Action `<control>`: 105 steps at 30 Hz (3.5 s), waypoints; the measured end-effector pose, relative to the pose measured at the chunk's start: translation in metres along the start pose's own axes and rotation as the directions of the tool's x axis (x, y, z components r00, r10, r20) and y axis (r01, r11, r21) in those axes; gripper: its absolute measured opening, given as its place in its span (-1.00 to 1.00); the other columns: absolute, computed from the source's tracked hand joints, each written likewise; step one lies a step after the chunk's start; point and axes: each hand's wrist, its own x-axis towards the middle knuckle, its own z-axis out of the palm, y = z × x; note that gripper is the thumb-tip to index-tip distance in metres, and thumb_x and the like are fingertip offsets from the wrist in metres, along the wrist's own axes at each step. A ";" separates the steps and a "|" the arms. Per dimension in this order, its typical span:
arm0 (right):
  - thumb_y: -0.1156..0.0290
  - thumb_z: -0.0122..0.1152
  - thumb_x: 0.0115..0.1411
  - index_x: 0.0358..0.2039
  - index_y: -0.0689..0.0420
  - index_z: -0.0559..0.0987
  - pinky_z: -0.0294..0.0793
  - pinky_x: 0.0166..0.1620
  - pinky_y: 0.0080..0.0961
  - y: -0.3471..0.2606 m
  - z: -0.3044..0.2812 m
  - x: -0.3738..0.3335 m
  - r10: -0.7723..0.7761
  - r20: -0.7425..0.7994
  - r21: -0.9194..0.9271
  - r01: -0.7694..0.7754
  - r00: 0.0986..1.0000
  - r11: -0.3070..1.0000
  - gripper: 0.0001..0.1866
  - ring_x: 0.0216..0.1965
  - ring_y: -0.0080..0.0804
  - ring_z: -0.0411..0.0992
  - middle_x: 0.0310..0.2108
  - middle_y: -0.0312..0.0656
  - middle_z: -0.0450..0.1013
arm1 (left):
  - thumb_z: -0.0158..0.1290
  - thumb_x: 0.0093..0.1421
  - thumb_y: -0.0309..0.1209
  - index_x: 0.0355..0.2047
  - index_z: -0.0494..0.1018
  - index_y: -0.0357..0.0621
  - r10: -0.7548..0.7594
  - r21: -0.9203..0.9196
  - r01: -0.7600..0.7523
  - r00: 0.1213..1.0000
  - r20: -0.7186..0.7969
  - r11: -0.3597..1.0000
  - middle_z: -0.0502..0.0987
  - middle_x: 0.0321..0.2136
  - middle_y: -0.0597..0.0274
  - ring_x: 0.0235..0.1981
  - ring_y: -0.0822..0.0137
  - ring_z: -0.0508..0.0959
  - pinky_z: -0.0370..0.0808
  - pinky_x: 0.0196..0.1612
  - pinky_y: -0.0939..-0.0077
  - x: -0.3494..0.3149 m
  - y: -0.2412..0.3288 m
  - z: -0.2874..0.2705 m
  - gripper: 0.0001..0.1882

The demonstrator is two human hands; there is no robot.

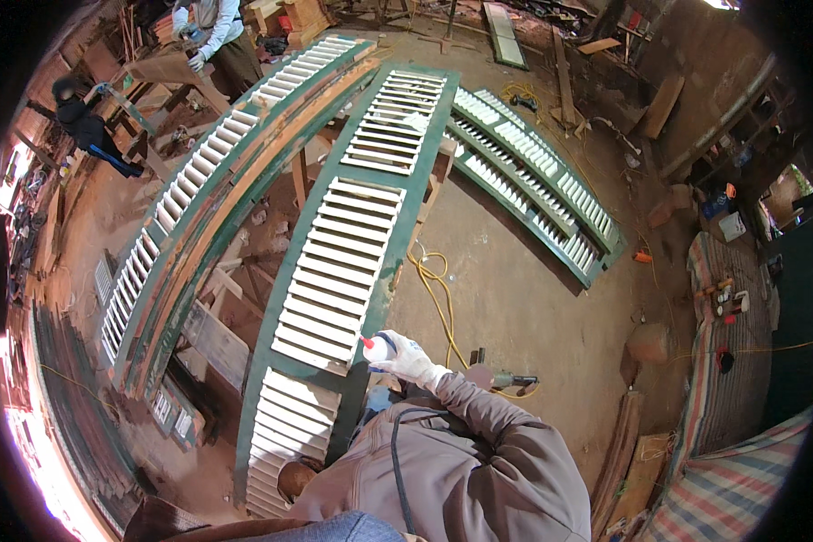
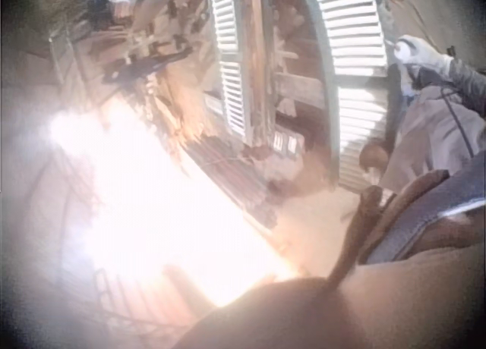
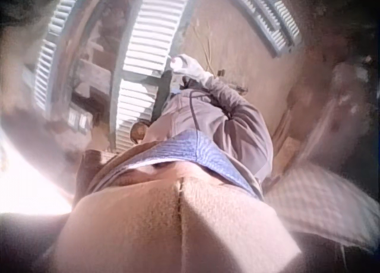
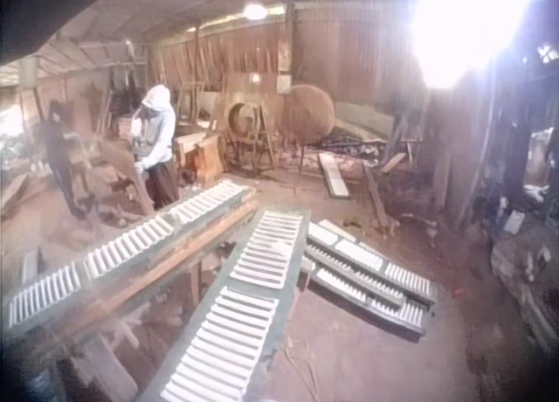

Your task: The person applies a liquid finish to a wooden louvered shutter using a brush and then smooths the surface with a power sander. The person works on multiple shutters in a workshop setting.

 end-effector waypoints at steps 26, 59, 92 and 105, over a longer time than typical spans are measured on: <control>0.02 0.45 0.05 0.17 0.04 0.52 0.29 0.24 -0.03 -0.107 -0.021 0.128 -0.648 0.580 0.026 0.784 0.494 0.621 -0.30 0.16 0.00 0.40 0.03 -0.08 0.55 | 0.02 0.33 -0.20 0.20 0.45 -0.17 0.347 -0.561 -0.124 0.885 0.311 0.819 0.54 0.11 -0.13 0.16 -0.06 0.51 0.43 0.23 0.17 -0.088 0.357 0.044 -0.50; 0.30 0.38 0.24 -0.32 0.28 0.63 0.53 -0.17 -0.23 -0.002 -0.148 0.123 -0.019 0.194 -0.622 0.138 0.981 0.771 -0.74 -0.27 -0.12 0.53 -0.33 -0.04 0.53 | 0.07 0.25 -0.01 0.25 0.32 -0.18 -0.757 -0.668 0.536 0.651 -0.061 0.515 0.35 0.22 -0.37 0.27 -0.27 0.35 0.29 0.33 0.00 0.256 0.280 0.144 -0.31; 0.26 0.22 0.37 -0.36 0.12 0.57 0.46 -0.39 -0.13 -0.049 -0.048 0.206 -0.414 0.847 0.403 0.911 -0.334 0.089 -0.78 -0.47 0.04 0.55 -0.50 0.00 0.54 | 0.09 0.25 -0.17 0.02 0.64 -0.02 -0.541 0.022 0.948 0.163 0.825 0.318 0.63 0.04 -0.04 0.03 -0.02 0.64 0.58 0.06 0.06 -0.769 0.495 0.496 -0.60; 0.02 0.23 0.29 0.37 0.04 0.31 0.01 0.39 0.10 -0.059 0.355 -0.118 -0.436 0.775 0.286 0.869 -0.458 -0.405 -0.29 0.41 0.19 0.09 0.39 0.10 0.18 | 0.06 0.23 -0.04 0.03 0.52 -0.06 -0.948 -0.677 0.727 0.122 0.294 -0.116 0.60 0.00 -0.16 0.06 -0.21 0.58 0.51 0.11 -0.01 -0.446 -0.019 0.447 -0.52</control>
